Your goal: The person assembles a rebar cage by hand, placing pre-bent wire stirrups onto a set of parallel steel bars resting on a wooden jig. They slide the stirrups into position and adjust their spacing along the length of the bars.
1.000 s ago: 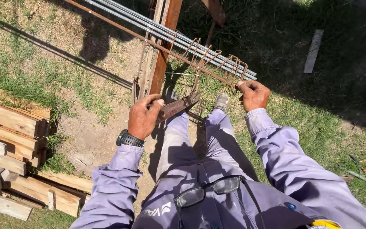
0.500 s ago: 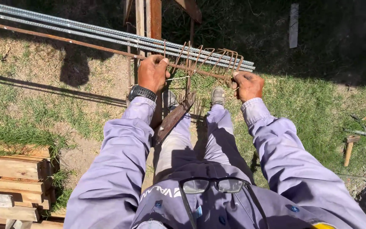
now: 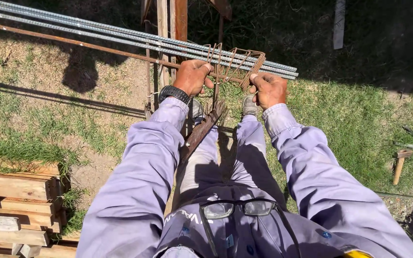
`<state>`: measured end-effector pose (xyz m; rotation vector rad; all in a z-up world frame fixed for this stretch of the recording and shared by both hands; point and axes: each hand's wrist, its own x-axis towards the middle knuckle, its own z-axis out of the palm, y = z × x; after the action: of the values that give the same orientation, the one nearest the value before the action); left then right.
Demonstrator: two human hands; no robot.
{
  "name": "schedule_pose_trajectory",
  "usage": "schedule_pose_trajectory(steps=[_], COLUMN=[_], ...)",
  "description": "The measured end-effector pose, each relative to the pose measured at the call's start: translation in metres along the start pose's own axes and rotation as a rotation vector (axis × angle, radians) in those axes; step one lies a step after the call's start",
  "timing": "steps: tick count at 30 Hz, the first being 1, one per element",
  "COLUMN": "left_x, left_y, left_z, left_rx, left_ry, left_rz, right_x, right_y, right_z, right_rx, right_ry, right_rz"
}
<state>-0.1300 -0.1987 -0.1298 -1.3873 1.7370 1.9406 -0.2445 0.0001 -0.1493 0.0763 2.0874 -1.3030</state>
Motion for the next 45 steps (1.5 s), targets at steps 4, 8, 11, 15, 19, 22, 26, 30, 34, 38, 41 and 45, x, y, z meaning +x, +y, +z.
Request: schedule_pose_trajectory(steps=[4, 8, 11, 15, 19, 22, 26, 30, 34, 38, 41, 45], left_x=[-0.003, -0.001, 0.007, -0.001, 0.0, 0.003, 0.003, 0.005, 0.015, 0.01, 0.012, 0.014], left_y=[0.004, 0.004, -0.002, 0.009, 0.011, 0.012, 0.015, 0.015, 0.006, 0.013, 0.012, 0.009], left_z=[0.003, 0.004, 0.008, 0.008, 0.009, 0.01, 0.012, 0.015, 0.021, 0.02, 0.022, 0.025], left_rx=[-0.099, -0.157, -0.232, -0.328, -0.374, -0.364, -0.312, -0.268, -0.222, -0.199, -0.18, -0.143], left_ry=[-0.067, -0.126, -0.184, -0.217, -0.246, -0.255, -0.256, -0.25, -0.212, -0.189, -0.178, -0.132], left_rz=[-0.026, -0.065, -0.102, -0.136, -0.162, -0.196, -0.224, -0.255, -0.273, -0.288, -0.291, -0.29], right_x=[0.004, 0.003, -0.001, -0.004, -0.012, -0.022, -0.036, -0.039, -0.034, -0.036, -0.039, -0.026], right_y=[0.006, -0.001, -0.012, -0.015, -0.026, -0.041, -0.06, -0.056, -0.036, -0.04, -0.042, -0.015], right_z=[0.018, 0.036, 0.043, 0.046, 0.049, 0.043, 0.027, 0.018, 0.024, 0.024, 0.014, 0.009], right_rx=[-0.014, 0.004, -0.031, -0.028, -0.011, -0.013, -0.131, -0.053, 0.085, 0.031, -0.051, -0.129], right_ry=[-0.016, -0.046, -0.052, -0.06, -0.082, -0.163, -0.23, -0.247, -0.26, -0.284, -0.299, -0.34], right_rz=[-0.003, 0.02, 0.033, 0.037, 0.035, 0.05, -0.074, -0.03, -0.047, -0.093, -0.196, -0.224])
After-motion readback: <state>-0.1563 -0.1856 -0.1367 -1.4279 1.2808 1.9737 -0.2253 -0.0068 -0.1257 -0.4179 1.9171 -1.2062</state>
